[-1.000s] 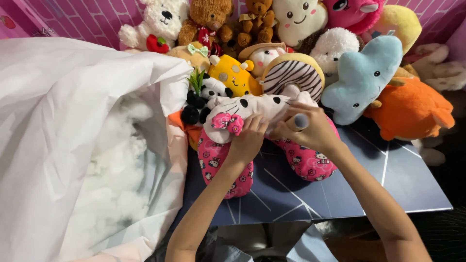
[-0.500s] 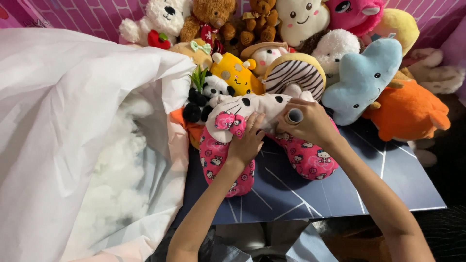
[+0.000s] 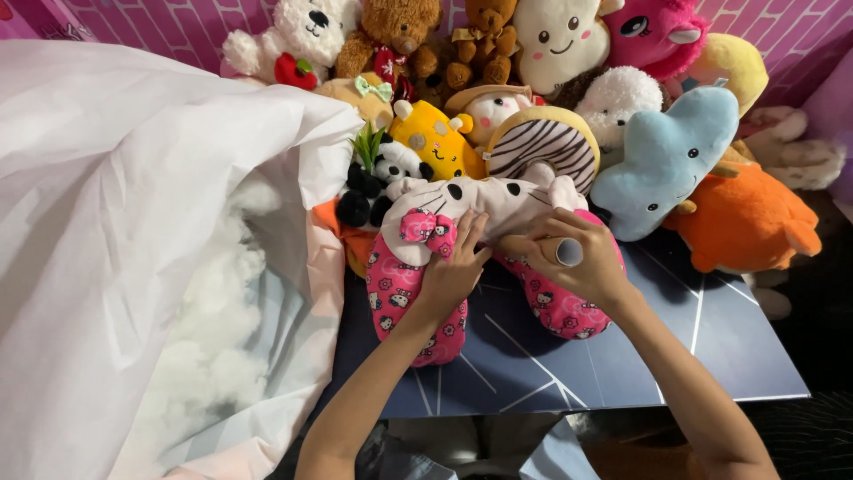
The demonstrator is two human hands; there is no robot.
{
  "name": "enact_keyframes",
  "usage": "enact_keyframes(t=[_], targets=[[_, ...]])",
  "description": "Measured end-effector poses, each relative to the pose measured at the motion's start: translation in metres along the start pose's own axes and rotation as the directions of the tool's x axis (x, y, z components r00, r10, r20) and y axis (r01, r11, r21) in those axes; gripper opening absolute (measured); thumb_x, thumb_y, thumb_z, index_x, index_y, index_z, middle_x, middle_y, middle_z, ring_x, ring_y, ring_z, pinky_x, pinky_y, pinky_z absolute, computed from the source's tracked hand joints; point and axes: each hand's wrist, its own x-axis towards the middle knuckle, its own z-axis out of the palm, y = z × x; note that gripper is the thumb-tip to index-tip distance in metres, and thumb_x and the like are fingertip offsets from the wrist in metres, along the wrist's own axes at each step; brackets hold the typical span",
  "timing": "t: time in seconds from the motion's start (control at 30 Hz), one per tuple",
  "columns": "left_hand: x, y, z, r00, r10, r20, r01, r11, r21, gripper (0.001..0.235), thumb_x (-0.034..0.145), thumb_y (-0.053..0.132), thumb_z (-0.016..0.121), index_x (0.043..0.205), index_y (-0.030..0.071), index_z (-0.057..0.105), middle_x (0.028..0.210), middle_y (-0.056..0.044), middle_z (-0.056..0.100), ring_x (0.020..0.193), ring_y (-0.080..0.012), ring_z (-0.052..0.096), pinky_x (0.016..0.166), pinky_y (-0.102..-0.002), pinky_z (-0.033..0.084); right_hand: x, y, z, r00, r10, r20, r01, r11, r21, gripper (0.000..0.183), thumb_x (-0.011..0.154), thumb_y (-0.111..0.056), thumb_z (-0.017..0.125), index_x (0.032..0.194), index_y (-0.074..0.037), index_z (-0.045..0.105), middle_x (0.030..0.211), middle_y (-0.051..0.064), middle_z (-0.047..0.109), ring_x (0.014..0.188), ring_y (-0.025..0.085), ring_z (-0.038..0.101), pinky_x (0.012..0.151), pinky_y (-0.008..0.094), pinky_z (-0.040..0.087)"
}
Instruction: Stuffing a Hello Kitty neck pillow with white fiberfill and using a wooden stick to pack it tightly.
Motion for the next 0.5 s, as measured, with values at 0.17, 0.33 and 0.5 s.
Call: enact_keyframes(t=[0.17, 0.33, 0.5], targets=[[0.005, -0.004, -0.008, 0.995, 0.01, 0.097, 0.0, 0.995, -0.103, 0.039, 0.083, 0.034, 0.079, 0.12, 0.024, 0.072, 0.16, -0.006, 0.035, 0.153, -0.0305, 0.023, 0.127, -0.042, 0.024, -0.007, 0.034, 0.026, 0.999, -0.002, 0.039, -0.001, 0.998, 0.06, 0.006, 0.087, -0.024, 0.076, 0.084, -0.019, 0.074, 0.081, 0.003, 0.067, 0.069, 0.031, 0.069, 0.063, 0.037, 0.055], [0.011, -0.007, -0.002, 0.995, 0.005, 0.097, 0.002, 0.997, -0.074, 0.044, 0.082, 0.035, 0.08, 0.124, 0.026, 0.07, 0.161, -0.007, 0.033, 0.153, -0.0308, 0.024, 0.126, -0.043, 0.024, 0.002, 0.023, 0.006, 0.999, -0.002, -0.038, 0.004, 0.998, 0.061, 0.007, 0.087, -0.019, 0.075, 0.081, -0.016, 0.073, 0.08, 0.004, 0.067, 0.067, 0.029, 0.068, 0.062, 0.035, 0.054], [0.003, -0.005, 0.006, 0.991, 0.003, 0.137, 0.005, 0.998, -0.058, 0.041, 0.082, 0.038, 0.078, 0.122, 0.028, 0.071, 0.163, -0.007, 0.029, 0.154, -0.0316, 0.02, 0.127, -0.043, 0.023, -0.006, 0.051, 0.022, 1.0, -0.016, 0.009, 0.016, 0.999, 0.039, 0.004, 0.084, -0.017, 0.074, 0.081, -0.014, 0.072, 0.077, 0.01, 0.067, 0.067, 0.036, 0.068, 0.061, 0.041, 0.054]])
